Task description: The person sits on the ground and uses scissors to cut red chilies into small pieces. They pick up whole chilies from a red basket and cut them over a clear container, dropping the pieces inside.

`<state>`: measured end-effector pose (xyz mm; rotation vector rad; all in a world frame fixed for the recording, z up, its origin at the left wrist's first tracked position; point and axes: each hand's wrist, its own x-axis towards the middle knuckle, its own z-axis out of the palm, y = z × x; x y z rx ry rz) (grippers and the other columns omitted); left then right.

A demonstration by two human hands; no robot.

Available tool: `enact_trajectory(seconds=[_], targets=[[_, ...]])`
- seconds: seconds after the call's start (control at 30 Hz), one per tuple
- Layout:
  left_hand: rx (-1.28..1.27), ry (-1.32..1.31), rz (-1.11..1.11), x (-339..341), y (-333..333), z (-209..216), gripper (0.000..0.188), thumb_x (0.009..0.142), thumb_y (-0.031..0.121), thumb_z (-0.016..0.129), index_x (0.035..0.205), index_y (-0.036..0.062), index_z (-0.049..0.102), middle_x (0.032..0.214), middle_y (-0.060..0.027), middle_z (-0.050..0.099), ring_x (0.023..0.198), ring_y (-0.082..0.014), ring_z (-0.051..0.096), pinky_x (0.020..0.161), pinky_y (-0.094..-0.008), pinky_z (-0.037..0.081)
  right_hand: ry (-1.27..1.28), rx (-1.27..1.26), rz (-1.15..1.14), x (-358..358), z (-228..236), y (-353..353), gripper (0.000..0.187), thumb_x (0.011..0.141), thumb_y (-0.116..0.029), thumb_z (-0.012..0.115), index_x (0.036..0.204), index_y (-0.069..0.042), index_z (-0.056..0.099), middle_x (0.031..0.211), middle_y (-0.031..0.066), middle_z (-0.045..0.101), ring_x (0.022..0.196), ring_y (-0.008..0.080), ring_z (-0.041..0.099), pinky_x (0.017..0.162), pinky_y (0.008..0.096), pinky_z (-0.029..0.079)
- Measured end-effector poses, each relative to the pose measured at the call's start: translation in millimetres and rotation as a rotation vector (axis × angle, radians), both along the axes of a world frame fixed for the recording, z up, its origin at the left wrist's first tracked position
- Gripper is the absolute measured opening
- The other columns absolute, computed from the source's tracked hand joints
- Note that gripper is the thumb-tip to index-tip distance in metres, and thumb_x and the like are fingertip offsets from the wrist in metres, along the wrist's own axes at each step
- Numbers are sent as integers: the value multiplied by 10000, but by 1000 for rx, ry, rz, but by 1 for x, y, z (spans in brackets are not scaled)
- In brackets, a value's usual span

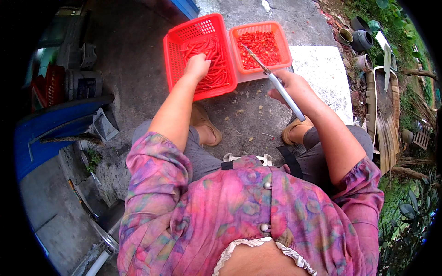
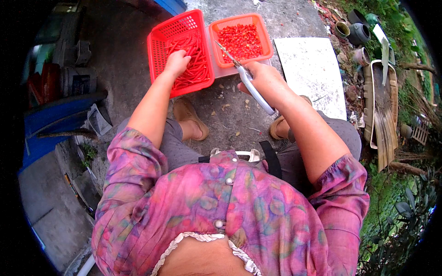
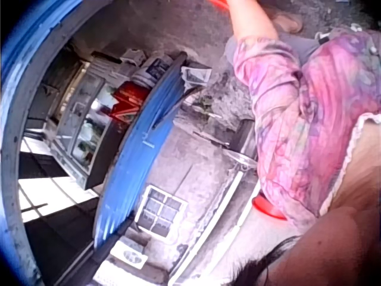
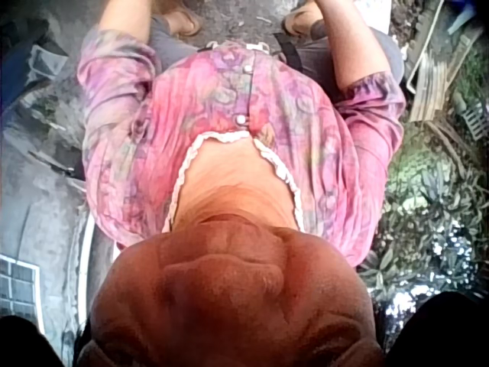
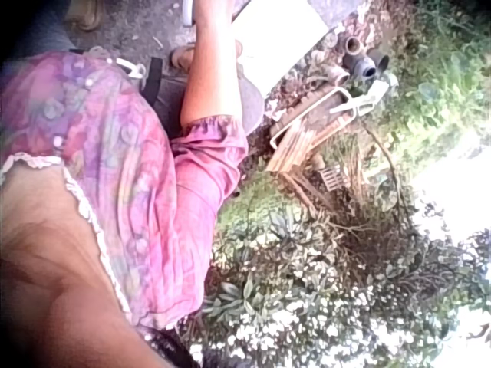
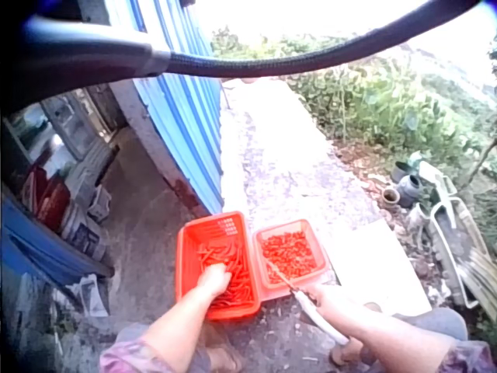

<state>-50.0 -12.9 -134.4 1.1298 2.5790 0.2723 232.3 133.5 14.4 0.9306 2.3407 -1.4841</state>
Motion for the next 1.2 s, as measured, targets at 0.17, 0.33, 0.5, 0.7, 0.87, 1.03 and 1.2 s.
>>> enact_trajectory(seconds=[0.17,0.33,0.5,0.7,0.87,1.03,1.2], targets=[[317,-872,239,21,14,72,84,900,113,528,849,74,581,692,-8,620,524,-51,540,443,-182,406,32,-7,4,1,-4,4,328,773,-122,684,1061,-20,562,718,33,577,609,92,545,516,258,431],[365,-1076,208,58,9,132,95,899,103,537,839,53,590,686,-20,617,530,-59,547,454,-185,427,121,-82,15,1,-5,1,372,722,-213,694,1017,-13,589,910,172,645,866,270,635,758,373,466],[370,-1186,165,79,3,161,83,914,107,522,881,64,584,703,-6,623,527,-50,557,470,-172,447,227,-273,-40,3,13,-8,361,764,-143,700,1069,3,572,779,48,595,725,116,556,633,282,463],[407,-1195,136,97,11,170,82,914,106,521,900,58,586,696,6,611,542,-47,553,497,-176,458,261,-329,-12,5,3,-2,352,778,-141,688,1077,-1,566,774,30,572,702,76,522,589,242,426],[367,-1258,159,97,16,159,80,907,96,531,895,49,594,685,5,602,530,-46,536,481,-172,431,309,-255,-4,6,-3,0,366,774,-142,691,1086,2,564,782,32,565,693,86,510,591,260,424],[347,-1302,150,93,26,149,83,904,89,526,865,55,591,664,16,579,528,-41,512,465,-172,408,279,-269,-95,6,-6,0,359,762,-140,695,1073,-5,576,774,47,570,679,100,520,583,278,429],[314,-1249,112,87,34,139,112,924,121,500,861,62,571,645,26,566,522,-34,507,462,-165,399,30,-297,-132,-3,12,1,376,787,-86,661,1143,-55,543,685,-25,511,526,63,474,449,226,390]])
